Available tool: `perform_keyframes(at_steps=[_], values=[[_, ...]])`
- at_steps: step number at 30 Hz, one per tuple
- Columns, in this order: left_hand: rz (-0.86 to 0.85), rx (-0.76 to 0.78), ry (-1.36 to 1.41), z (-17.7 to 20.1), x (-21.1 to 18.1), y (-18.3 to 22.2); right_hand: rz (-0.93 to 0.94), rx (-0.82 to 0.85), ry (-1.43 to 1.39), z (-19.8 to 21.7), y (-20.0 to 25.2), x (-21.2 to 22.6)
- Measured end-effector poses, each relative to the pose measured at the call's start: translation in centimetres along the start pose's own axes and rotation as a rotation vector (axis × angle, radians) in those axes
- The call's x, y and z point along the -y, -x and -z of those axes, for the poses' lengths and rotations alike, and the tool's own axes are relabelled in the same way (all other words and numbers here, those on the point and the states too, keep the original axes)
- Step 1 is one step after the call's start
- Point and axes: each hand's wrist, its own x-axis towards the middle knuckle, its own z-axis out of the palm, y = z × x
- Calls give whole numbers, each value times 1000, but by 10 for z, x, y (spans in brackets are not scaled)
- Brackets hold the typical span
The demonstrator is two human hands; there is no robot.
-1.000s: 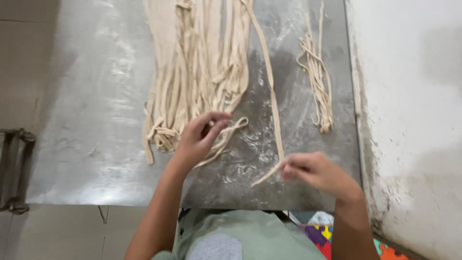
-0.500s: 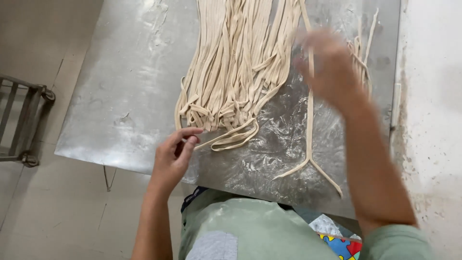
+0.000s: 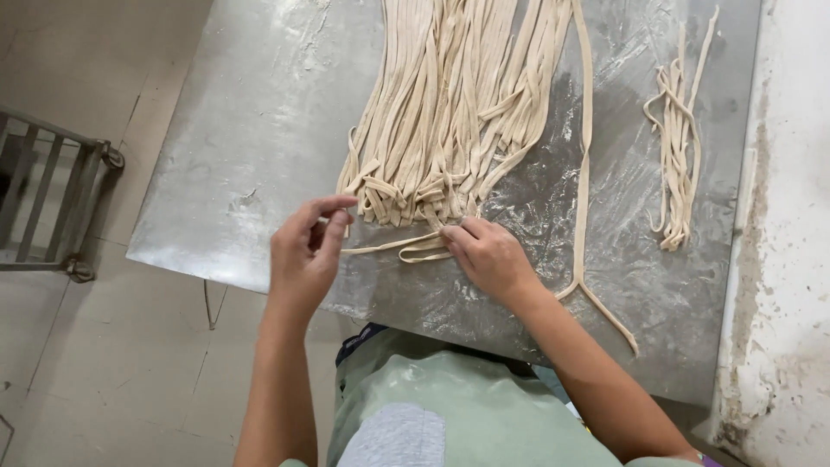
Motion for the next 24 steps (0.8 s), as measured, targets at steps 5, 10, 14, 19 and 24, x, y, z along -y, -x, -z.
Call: perform_keyframes(at_steps=[5,10,14,19,24], values=[[-100,204,-109,-43,28,-1,67,-18,90,4,2,6],[-225,424,-144,-72,30,10,78,-96,-54,43,1,17],[-125,421,-170,-74,16,20,-12,-133,-253,70,8,32],[-151,445,-101,-75,-3,16,-208,-50,-566,86,15,32],[-208,504,46,-78,-22,21,-464,19,-991,99,33,39]])
